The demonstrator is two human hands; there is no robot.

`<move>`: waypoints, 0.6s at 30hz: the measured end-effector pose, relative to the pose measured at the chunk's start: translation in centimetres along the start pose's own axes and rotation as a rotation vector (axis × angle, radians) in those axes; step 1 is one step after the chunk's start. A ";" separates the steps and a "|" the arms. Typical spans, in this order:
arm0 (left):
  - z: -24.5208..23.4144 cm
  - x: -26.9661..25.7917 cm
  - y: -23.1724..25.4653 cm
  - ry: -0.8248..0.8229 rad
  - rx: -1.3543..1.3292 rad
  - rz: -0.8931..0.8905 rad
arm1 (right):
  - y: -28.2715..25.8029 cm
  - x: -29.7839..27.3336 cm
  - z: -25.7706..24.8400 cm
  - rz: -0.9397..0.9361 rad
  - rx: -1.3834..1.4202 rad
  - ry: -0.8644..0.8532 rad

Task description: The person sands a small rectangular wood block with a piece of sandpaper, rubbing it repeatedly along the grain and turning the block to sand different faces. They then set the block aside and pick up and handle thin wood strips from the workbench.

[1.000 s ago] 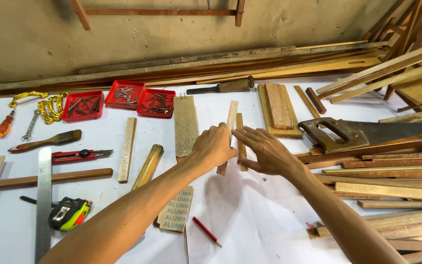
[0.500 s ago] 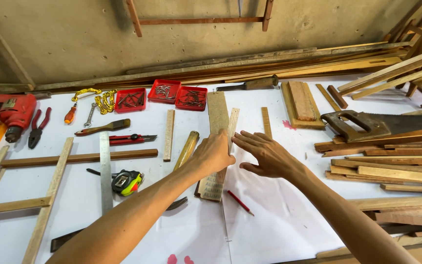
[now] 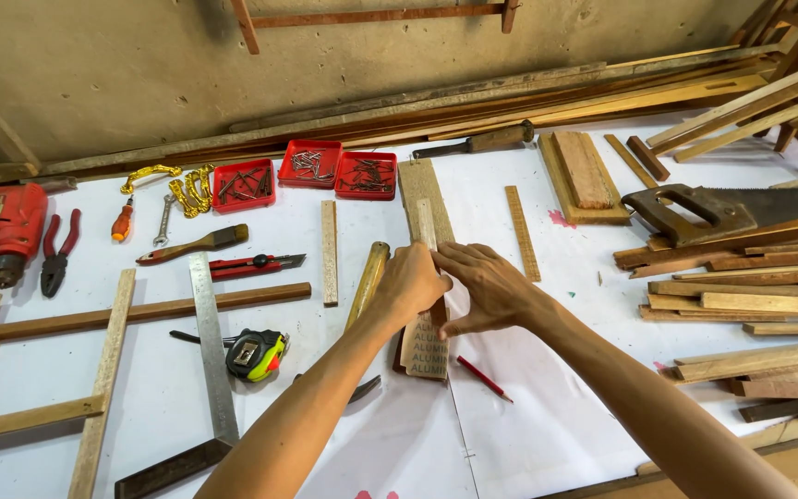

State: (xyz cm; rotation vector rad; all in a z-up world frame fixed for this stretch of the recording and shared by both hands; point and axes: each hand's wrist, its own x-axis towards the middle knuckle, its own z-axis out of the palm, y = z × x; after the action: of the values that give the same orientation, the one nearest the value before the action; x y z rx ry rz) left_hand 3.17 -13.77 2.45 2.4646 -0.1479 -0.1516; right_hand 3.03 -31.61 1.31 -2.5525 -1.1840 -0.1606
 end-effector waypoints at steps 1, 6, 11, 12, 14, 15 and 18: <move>0.1 0.2 0.0 -0.001 -0.005 -0.001 | 0.5 0.2 0.6 0.001 -0.001 -0.005; 0.0 1.4 0.1 0.055 -0.021 0.014 | 1.6 1.3 0.9 0.128 -0.051 -0.081; -1.5 1.0 -0.7 -0.035 0.158 0.060 | 2.7 1.4 1.4 -0.004 -0.102 -0.017; -1.9 0.8 -1.0 -0.029 0.267 0.104 | 3.0 1.4 1.8 -0.004 -0.119 -0.026; -1.6 1.1 -4.0 -0.016 0.300 0.298 | 3.7 1.7 2.0 -0.009 -0.116 -0.034; -1.5 1.3 -5.5 -0.007 0.336 0.501 | 4.1 1.9 2.2 -0.007 -0.116 -0.038; -2.2 1.0 -5.8 -0.038 0.323 0.576 | 4.5 2.7 1.4 -0.012 -0.083 -0.020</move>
State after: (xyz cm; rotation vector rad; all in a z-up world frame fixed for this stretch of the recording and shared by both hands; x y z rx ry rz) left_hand 4.90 -8.03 0.47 2.6196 -0.9481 0.0829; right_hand 8.14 -31.86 -0.48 -2.6241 -1.2252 -0.1906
